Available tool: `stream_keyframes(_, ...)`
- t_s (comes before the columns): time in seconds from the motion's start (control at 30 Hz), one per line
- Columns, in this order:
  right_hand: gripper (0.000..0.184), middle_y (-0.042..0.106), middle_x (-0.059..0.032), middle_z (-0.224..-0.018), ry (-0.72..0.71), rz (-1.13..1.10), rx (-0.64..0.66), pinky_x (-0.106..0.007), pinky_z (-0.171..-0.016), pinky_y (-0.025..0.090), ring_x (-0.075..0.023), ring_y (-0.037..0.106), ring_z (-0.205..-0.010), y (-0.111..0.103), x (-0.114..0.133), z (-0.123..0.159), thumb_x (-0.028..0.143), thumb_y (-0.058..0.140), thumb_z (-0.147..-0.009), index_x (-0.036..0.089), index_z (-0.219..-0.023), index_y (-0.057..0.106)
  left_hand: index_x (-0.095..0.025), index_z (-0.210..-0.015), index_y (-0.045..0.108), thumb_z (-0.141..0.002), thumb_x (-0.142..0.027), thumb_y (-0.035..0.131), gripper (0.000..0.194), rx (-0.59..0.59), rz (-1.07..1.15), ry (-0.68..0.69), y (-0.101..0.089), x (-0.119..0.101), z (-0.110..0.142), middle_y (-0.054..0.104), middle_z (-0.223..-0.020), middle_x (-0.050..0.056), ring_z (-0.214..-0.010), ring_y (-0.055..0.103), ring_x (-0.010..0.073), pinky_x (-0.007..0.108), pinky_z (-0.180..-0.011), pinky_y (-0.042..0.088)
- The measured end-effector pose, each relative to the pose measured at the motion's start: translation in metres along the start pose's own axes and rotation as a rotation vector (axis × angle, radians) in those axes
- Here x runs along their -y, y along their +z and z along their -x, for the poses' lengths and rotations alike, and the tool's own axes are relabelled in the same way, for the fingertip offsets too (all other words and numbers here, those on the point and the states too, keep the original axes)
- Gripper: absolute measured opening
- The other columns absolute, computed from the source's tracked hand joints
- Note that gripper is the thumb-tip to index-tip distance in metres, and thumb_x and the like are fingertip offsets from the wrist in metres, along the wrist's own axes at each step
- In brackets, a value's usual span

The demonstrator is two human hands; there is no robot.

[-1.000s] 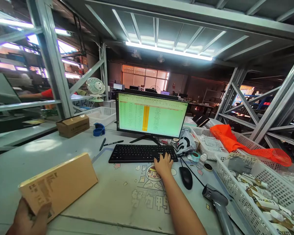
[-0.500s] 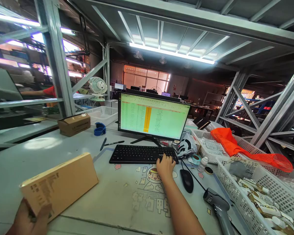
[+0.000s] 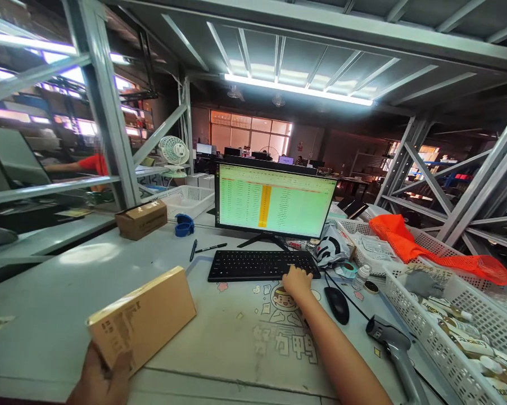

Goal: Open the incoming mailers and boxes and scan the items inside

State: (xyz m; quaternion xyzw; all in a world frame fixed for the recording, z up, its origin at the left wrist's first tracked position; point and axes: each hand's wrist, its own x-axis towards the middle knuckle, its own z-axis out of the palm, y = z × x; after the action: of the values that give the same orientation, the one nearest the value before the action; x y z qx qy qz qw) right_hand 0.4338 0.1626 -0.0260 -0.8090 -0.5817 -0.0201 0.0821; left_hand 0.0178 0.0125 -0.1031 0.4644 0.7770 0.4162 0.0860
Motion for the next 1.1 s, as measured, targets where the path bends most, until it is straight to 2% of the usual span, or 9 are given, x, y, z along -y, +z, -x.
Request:
stream_keyframes(0.2, 0.045, 0.054, -0.0148, -0.142, -0.044, -0.022, 0.022, -0.049, -0.106, 0.041, -0.0296, 0.051, -0.129, 0.014, -0.017, 0.016, 0.036, 0.054, -0.098, 0.015, -0.138, 0.053, -0.025, -0.148, 0.034, -0.09, -0.069, 0.031, 0.073, 0.019, 0.001, -0.021, -0.003, -0.001, 0.0, 0.069, -0.113, 0.017, -0.098, 0.067, 0.0482, 0.052, -0.075, 0.052)
stream_keyframes(0.33, 0.053, 0.055, -0.0189, -0.141, -0.052, -0.032, -0.033, -0.049, -0.11, 0.035, -0.0315, 0.045, -0.135, 0.013, -0.02, 0.012, 0.033, 0.053, -0.097, 0.01, -0.144, 0.047, -0.018, -0.151, 0.032, -0.09, -0.068, 0.03, 0.079, 0.072, -0.021, -0.009, -0.003, 0.003, -0.002, 0.068, -0.117, 0.021, -0.098, 0.068, 0.0484, 0.052, -0.074, 0.052)
stream_keyframes(0.5, 0.043, 0.052, -0.0136, -0.144, -0.118, -0.042, -0.09, -0.046, -0.113, 0.031, -0.0281, 0.042, -0.136, 0.013, 0.008, -0.011, 0.035, 0.049, -0.1, 0.015, -0.139, 0.053, -0.017, -0.153, 0.032, -0.09, -0.068, 0.032, 0.081, 0.031, -0.011, 0.015, 0.001, 0.006, -0.003, 0.069, -0.12, 0.022, -0.1, 0.067, 0.0491, 0.052, -0.074, 0.053)
stream_keyframes(0.63, 0.05, 0.033, -0.0138, -0.159, -0.095, -0.056, -0.092, -0.053, -0.118, 0.023, -0.0324, 0.022, -0.148, 0.019, 0.038, -0.038, 0.048, 0.046, -0.102, 0.016, -0.14, 0.053, -0.014, -0.154, 0.031, -0.093, -0.066, 0.025, 0.081, 0.017, -0.015, 0.038, 0.002, 0.007, -0.002, 0.067, -0.123, 0.021, -0.104, 0.067, 0.0453, 0.048, -0.076, 0.053)
stream_keyframes(0.73, 0.053, 0.032, -0.0123, -0.16, -0.079, -0.071, -0.046, -0.058, -0.118, 0.022, -0.0342, 0.02, -0.15, 0.02, 0.043, -0.048, 0.055, 0.04, -0.103, 0.018, -0.137, 0.057, -0.013, -0.154, 0.03, -0.092, -0.067, 0.025, 0.083, 0.045, -0.016, 0.032, 0.004, 0.012, -0.004, 0.067, -0.125, 0.021, -0.105, 0.067, 0.0444, 0.048, -0.077, 0.054)
stream_keyframes(0.83, 0.057, 0.035, -0.0135, -0.159, -0.068, -0.061, -0.022, -0.058, -0.117, 0.026, -0.0332, 0.027, -0.147, 0.02, 0.026, -0.041, 0.056, 0.037, -0.104, 0.018, -0.144, 0.052, -0.017, -0.156, 0.026, -0.09, -0.069, 0.027, 0.084, 0.037, 0.014, 0.026, 0.007, 0.019, -0.006, 0.066, -0.128, 0.019, -0.109, 0.066, 0.0444, 0.049, -0.082, 0.054)
stream_keyframes(0.93, 0.059, 0.039, -0.0179, -0.156, -0.061, -0.019, -0.01, -0.058, -0.114, 0.029, -0.034, 0.034, -0.143, 0.024, -0.001, -0.019, 0.051, 0.038, -0.103, 0.014, -0.147, 0.049, -0.019, -0.157, 0.025, -0.089, -0.071, 0.026, 0.085, 0.039, 0.032, 0.019, 0.008, 0.019, -0.006, 0.067, -0.126, 0.02, -0.112, 0.065, 0.0462, 0.052, -0.085, 0.053)
stream_keyframes(1.0, 0.057, 0.039, -0.0167, -0.157, -0.083, 0.01, 0.005, -0.058, -0.115, 0.029, -0.0336, 0.032, -0.144, 0.028, -0.016, -0.005, 0.049, 0.039, -0.102, 0.015, -0.147, 0.05, -0.018, -0.156, 0.026, -0.088, -0.071, 0.025, 0.086, 0.046, 0.022, 0.021, 0.007, 0.017, -0.005, 0.067, -0.125, 0.021, -0.109, 0.065, 0.0478, 0.053, -0.084, 0.052)
stream_keyframes(1.1, 0.056, 0.031, -0.0133, -0.162, -0.127, 0.04, -0.004, -0.06, -0.117, 0.025, -0.0323, 0.024, -0.149, 0.033, -0.028, 0.007, 0.049, 0.038, -0.103, 0.019, -0.148, 0.048, -0.018, -0.156, 0.025, -0.088, -0.071, 0.026, 0.086, 0.049, 0.023, 0.025, 0.005, 0.013, -0.004, 0.065, -0.128, 0.021, -0.111, 0.064, 0.0479, 0.054, -0.085, 0.052)
